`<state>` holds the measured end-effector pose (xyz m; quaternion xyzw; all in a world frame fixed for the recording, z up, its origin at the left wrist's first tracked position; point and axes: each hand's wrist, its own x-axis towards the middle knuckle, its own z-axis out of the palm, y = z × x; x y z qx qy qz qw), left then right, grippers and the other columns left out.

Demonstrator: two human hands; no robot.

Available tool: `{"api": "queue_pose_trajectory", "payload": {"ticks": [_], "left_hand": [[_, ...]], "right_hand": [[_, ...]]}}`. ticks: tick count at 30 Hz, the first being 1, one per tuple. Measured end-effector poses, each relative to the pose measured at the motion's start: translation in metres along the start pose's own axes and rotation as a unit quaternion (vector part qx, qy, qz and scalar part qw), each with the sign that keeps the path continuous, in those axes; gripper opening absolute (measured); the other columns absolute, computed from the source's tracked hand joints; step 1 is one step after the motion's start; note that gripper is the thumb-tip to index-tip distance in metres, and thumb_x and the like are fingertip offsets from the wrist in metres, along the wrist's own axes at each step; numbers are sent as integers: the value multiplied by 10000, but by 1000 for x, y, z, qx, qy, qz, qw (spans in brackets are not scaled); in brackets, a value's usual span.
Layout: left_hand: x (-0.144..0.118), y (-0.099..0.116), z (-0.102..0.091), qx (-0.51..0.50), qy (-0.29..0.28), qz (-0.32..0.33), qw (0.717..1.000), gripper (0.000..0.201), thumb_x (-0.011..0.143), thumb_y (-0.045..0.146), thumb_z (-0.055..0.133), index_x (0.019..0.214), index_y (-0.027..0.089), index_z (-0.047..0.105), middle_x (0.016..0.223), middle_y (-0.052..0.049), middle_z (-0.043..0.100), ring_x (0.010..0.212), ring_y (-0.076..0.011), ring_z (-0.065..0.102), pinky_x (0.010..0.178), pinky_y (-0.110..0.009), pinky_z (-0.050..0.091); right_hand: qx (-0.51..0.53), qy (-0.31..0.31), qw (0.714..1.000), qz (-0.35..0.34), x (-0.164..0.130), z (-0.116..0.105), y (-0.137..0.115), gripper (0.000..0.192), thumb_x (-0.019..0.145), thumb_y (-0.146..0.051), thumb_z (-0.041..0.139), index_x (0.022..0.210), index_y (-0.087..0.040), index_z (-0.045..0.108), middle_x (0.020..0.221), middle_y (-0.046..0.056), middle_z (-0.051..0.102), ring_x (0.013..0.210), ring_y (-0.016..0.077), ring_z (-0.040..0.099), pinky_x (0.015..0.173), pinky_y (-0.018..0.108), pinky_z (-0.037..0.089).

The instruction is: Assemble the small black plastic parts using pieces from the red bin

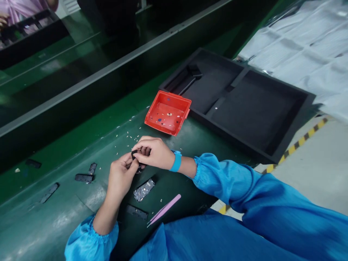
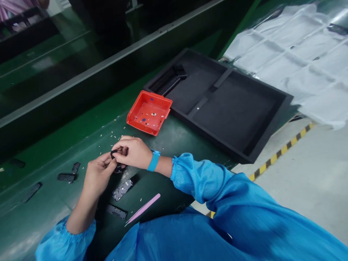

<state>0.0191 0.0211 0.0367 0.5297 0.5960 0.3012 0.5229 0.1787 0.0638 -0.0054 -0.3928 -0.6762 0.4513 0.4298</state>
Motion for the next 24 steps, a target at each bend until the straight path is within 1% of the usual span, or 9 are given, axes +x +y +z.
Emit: {"api": "queue_pose_trajectory", "payload": {"ticks": [3, 6, 9, 11, 13, 17, 18, 22, 24], "left_hand": [[-1, -3, -1, 26, 10, 3, 1000, 227, 890, 308, 607, 959, 136, 738, 687, -4, 717, 632, -137, 659, 607, -200, 491], [-3, -5, -1, 72, 16, 11, 997, 215, 896, 317, 593, 926, 154, 731, 726, -8, 733, 678, -161, 688, 641, -221, 503], [-6, -5, 0, 131, 30, 24, 991, 204, 890, 291, 581, 933, 171, 741, 772, -13, 760, 708, -176, 709, 659, -234, 508], [-7, -5, 1, 128, 30, 23, 991, 209, 885, 280, 584, 967, 176, 746, 794, -16, 771, 714, -178, 719, 666, -239, 519], [-6, -4, 1, 83, 24, 10, 996, 233, 887, 297, 598, 1020, 171, 742, 821, -30, 778, 717, -180, 727, 668, -248, 541], [-1, -6, 0, -29, -5, -27, 999, 378, 893, 403, 647, 1178, 160, 694, 962, -78, 787, 756, -185, 739, 661, -267, 580], [1, -7, -1, -46, -14, -32, 998, 401, 891, 424, 656, 1193, 160, 685, 983, -84, 785, 759, -182, 738, 660, -267, 583], [4, -12, -1, -46, -3, -6, 999, 376, 896, 435, 670, 1148, 158, 700, 945, -67, 782, 760, -164, 712, 676, -249, 575], [4, -13, -2, -35, 7, 9, 999, 373, 904, 429, 664, 1164, 165, 702, 927, -51, 778, 775, -160, 701, 698, -245, 566]], "right_hand": [[-23, 3, 1000, -13, -1, -1, 0, 102, 826, -212, 707, 910, -179, 755, 866, 0, 705, 560, 58, 630, 651, 222, 564], [-97, 8, 993, -59, -3, -3, -1, 134, 873, -261, 683, 935, -195, 782, 908, 19, 752, 640, 85, 663, 666, 229, 555], [-153, 11, 984, -88, -4, -3, -1, 165, 899, -246, 635, 921, -209, 795, 909, 16, 771, 700, 104, 682, 662, 228, 547], [-168, 14, 981, -96, -5, -4, -2, 189, 900, -220, 605, 895, -209, 794, 893, 16, 769, 716, 111, 687, 665, 234, 548], [-151, 22, 984, -91, -4, -5, -4, 204, 896, -192, 580, 903, -198, 784, 901, 24, 764, 722, 114, 685, 677, 240, 557], [-31, 49, 997, -42, -2, -8, -8, 339, 915, -78, 433, 1058, -162, 730, 951, 40, 741, 777, 99, 688, 747, 244, 580], [-10, 54, 998, -32, -1, -9, -9, 337, 921, -77, 430, 1080, -158, 716, 947, 40, 731, 798, 102, 687, 758, 249, 582], [7, 42, 999, -15, 0, -8, -10, 160, 906, -217, 615, 1018, -163, 715, 981, 51, 671, 799, 120, 655, 677, 243, 567], [13, 30, 999, -14, 0, -6, -9, 142, 904, -189, 604, 995, -167, 711, 989, 48, 650, 774, 108, 643, 666, 238, 560]]}}
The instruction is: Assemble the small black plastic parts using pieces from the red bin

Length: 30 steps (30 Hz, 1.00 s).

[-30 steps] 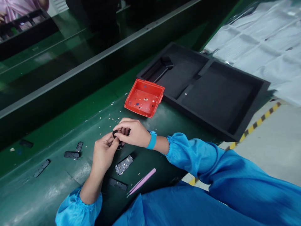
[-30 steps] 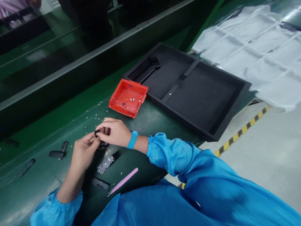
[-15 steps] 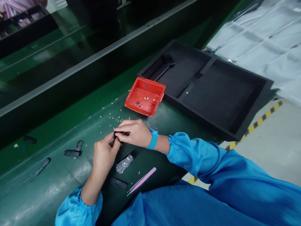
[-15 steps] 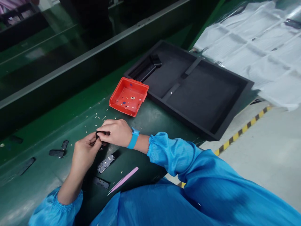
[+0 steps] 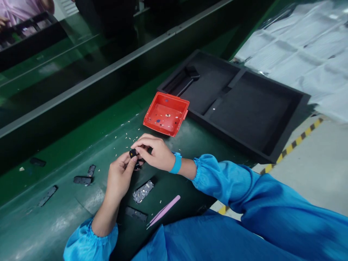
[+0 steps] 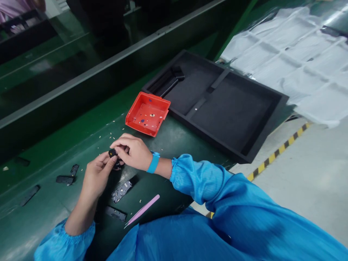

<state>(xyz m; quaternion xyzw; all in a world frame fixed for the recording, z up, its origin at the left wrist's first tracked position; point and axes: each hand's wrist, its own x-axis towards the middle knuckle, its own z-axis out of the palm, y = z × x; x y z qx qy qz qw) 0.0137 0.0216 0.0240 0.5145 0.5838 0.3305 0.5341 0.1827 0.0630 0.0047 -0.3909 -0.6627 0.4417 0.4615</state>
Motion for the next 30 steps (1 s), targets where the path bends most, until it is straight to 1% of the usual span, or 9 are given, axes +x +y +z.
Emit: {"api": "queue_pose_trajectory", "payload": {"ticks": [2, 6, 8, 11, 14, 16, 20, 24, 30], "left_hand": [[0, 0, 0, 15, 3, 7, 1000, 369, 914, 425, 653, 1176, 171, 709, 920, -40, 773, 778, -158, 690, 710, -242, 551], [-1, 2, 0, 56, -2, 29, 998, 318, 922, 407, 641, 1114, 178, 748, 850, -17, 749, 782, -160, 672, 728, -237, 519], [-1, 3, 0, 70, -3, 37, 997, 301, 921, 392, 636, 1091, 176, 758, 801, -8, 732, 784, -166, 670, 740, -240, 514], [-1, 5, 0, 76, 0, 41, 996, 295, 921, 383, 630, 1079, 171, 759, 789, -10, 730, 779, -170, 666, 735, -240, 513], [-1, 7, 1, 60, -3, 34, 998, 299, 920, 404, 633, 1060, 170, 756, 804, -16, 741, 745, -162, 656, 697, -234, 514], [-1, 9, 2, 49, 0, 27, 998, 295, 913, 417, 645, 1032, 171, 758, 775, -14, 734, 710, -158, 650, 669, -232, 518], [-1, 11, 1, 49, 7, 21, 999, 277, 908, 407, 659, 1032, 183, 762, 734, -6, 719, 686, -150, 648, 656, -228, 524], [-2, 11, 1, 57, -4, 28, 998, 270, 919, 410, 640, 1013, 189, 762, 752, -9, 726, 676, -147, 637, 663, -237, 522], [-2, 13, 2, 51, -6, 31, 998, 239, 914, 399, 641, 917, 185, 748, 735, -5, 709, 673, -146, 631, 650, -232, 519]], "right_hand": [[9, -17, 1000, 4, 0, 1, 1, 157, 890, -138, 591, 994, -168, 704, 976, 41, 643, 773, 102, 644, 680, 240, 559], [38, -52, 997, 31, 2, 3, 2, 144, 831, -103, 632, 937, -164, 708, 917, 19, 636, 715, 87, 623, 637, 221, 543], [56, -52, 996, 46, 2, 4, 3, 145, 815, -89, 634, 911, -163, 713, 883, 8, 631, 691, 78, 609, 621, 211, 533], [81, -47, 994, 60, 2, 4, 4, 107, 808, -123, 679, 900, -159, 721, 858, 4, 629, 701, 81, 603, 608, 203, 527], [105, -60, 990, 74, 2, 3, 4, 119, 819, -206, 726, 929, -160, 723, 859, 10, 630, 728, 92, 608, 606, 201, 540], [116, -68, 988, 80, 2, 3, 4, 129, 843, -207, 699, 962, -163, 722, 887, 15, 630, 731, 89, 613, 602, 197, 552], [154, -75, 980, 100, 2, 3, 4, 154, 864, -161, 636, 999, -151, 709, 921, 12, 609, 626, 58, 611, 554, 203, 575], [169, -75, 975, 122, 2, 4, 4, 132, 850, -195, 683, 972, -146, 696, 885, -2, 610, 569, 49, 598, 521, 201, 570], [201, -68, 969, 125, 3, 5, 3, 145, 827, -219, 725, 939, -133, 694, 839, -13, 604, 540, 50, 603, 490, 190, 553]]}}
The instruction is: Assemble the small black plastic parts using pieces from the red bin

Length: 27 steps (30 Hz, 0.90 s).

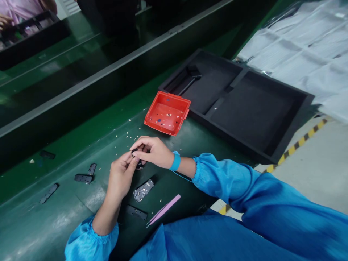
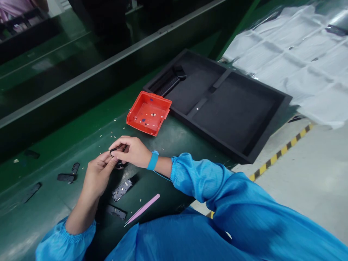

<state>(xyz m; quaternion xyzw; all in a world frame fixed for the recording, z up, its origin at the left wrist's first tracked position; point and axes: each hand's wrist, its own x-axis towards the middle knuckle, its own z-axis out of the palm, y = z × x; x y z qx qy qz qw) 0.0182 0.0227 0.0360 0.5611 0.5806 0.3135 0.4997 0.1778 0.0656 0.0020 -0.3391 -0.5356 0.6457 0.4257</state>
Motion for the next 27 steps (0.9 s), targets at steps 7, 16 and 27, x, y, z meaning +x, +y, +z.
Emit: {"api": "queue_pose_trajectory", "payload": {"ticks": [7, 16, 27], "left_hand": [[-4, 1, 1, 59, 3, 15, 998, 242, 946, 361, 582, 935, 171, 732, 786, -12, 719, 728, -160, 634, 686, -236, 486], [-5, -3, -2, -46, 44, -3, 998, 269, 866, 349, 698, 1096, 209, 696, 1028, -59, 749, 956, -220, 715, 829, -324, 572], [-69, 6, -8, -33, 140, 22, 989, 174, 902, 323, 699, 1004, 193, 645, 1019, -65, 705, 960, -190, 697, 829, -294, 576]], "right_hand": [[34, -22, 998, 41, 1, 1, 2, 167, 809, -226, 721, 924, -139, 637, 718, -46, 584, 546, 71, 590, 505, 208, 542], [-69, -41, 997, -17, -1, -2, -13, 249, 786, -147, 681, 984, -179, 532, 913, 7, 600, 799, 119, 597, 709, 265, 540], [-437, -139, 839, -293, -53, 0, -44, 161, 1032, -218, 496, 930, -187, 616, 1041, 59, 699, 895, 157, 646, 822, 295, 526]]}}
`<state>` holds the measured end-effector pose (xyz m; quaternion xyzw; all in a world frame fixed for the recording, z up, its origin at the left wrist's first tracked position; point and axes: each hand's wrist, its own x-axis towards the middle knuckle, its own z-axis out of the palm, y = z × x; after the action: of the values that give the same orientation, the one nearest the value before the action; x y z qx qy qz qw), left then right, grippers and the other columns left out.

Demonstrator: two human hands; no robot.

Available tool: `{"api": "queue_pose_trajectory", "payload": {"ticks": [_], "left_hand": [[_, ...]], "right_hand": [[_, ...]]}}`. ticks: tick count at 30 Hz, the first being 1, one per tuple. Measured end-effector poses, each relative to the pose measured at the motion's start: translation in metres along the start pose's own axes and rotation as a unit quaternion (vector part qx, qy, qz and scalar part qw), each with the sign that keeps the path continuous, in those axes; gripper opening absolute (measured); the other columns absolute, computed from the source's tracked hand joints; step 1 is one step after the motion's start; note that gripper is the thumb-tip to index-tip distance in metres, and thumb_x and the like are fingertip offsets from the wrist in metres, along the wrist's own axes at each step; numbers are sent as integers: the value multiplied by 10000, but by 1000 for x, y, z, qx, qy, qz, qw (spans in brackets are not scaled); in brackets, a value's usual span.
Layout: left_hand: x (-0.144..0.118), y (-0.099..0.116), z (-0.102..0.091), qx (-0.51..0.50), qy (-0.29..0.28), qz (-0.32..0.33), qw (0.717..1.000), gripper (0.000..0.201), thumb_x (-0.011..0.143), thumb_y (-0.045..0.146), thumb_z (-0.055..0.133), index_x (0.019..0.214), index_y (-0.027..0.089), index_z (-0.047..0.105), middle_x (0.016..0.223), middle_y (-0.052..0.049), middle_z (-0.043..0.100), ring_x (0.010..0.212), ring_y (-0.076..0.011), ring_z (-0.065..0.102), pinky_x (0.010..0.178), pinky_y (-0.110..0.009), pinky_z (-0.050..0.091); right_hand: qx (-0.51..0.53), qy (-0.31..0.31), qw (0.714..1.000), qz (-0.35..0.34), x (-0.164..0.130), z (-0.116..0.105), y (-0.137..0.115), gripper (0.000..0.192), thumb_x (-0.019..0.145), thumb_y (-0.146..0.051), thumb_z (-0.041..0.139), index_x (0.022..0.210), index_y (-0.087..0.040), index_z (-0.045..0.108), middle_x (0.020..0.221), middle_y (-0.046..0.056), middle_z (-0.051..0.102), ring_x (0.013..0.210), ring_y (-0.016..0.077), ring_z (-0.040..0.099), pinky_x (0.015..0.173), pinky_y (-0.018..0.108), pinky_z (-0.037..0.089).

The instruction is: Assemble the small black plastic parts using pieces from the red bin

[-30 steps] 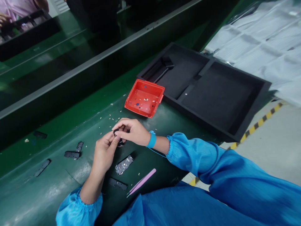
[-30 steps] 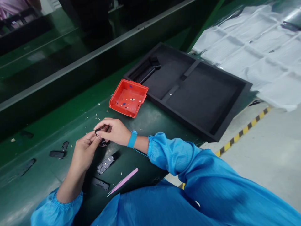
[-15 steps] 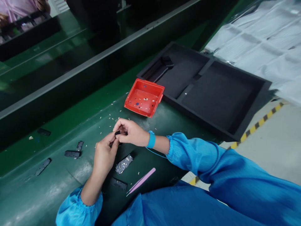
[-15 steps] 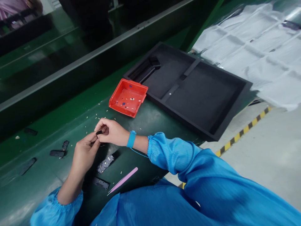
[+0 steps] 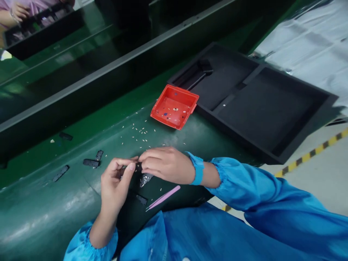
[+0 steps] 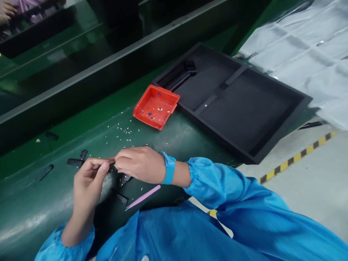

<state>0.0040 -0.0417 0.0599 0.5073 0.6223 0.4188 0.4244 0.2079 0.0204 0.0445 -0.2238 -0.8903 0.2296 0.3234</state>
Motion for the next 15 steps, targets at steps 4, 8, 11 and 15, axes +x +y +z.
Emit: {"api": "queue_pose_trajectory", "payload": {"ticks": [4, 8, 11, 15], "left_hand": [[-21, -14, -16, 133, -91, 112, 981, 505, 764, 330, 835, 1159, 234, 536, 1351, -125, 572, 1217, -283, 604, 920, -400, 561], [-32, -43, -7, 268, -124, 138, 945, 259, 848, 277, 747, 923, 225, 504, 972, -42, 651, 907, -205, 656, 803, -345, 543], [-34, -57, 0, 280, -94, 135, 946, 223, 897, 266, 683, 883, 230, 464, 855, -6, 622, 779, -177, 644, 707, -305, 532], [-33, -59, -2, 286, -44, 217, 932, 293, 870, 271, 736, 981, 227, 468, 1174, -107, 612, 1087, -250, 661, 868, -405, 566]], "right_hand": [[-41, -138, 987, -68, -8, -5, 3, 145, 1019, -278, 548, 925, -193, 619, 1013, 51, 698, 865, 172, 633, 738, 308, 482], [-77, -228, 970, -35, -11, 7, -1, 64, 983, -234, 596, 987, -171, 587, 980, 75, 674, 891, 206, 622, 720, 321, 471], [-97, -275, 956, 8, -8, 14, -6, 76, 977, -107, 524, 1017, -159, 564, 916, 78, 664, 858, 215, 612, 662, 313, 465], [-86, -329, 940, 36, 2, 14, -4, 137, 933, -78, 547, 1059, -128, 560, 952, 104, 677, 924, 238, 628, 673, 315, 478]]}}
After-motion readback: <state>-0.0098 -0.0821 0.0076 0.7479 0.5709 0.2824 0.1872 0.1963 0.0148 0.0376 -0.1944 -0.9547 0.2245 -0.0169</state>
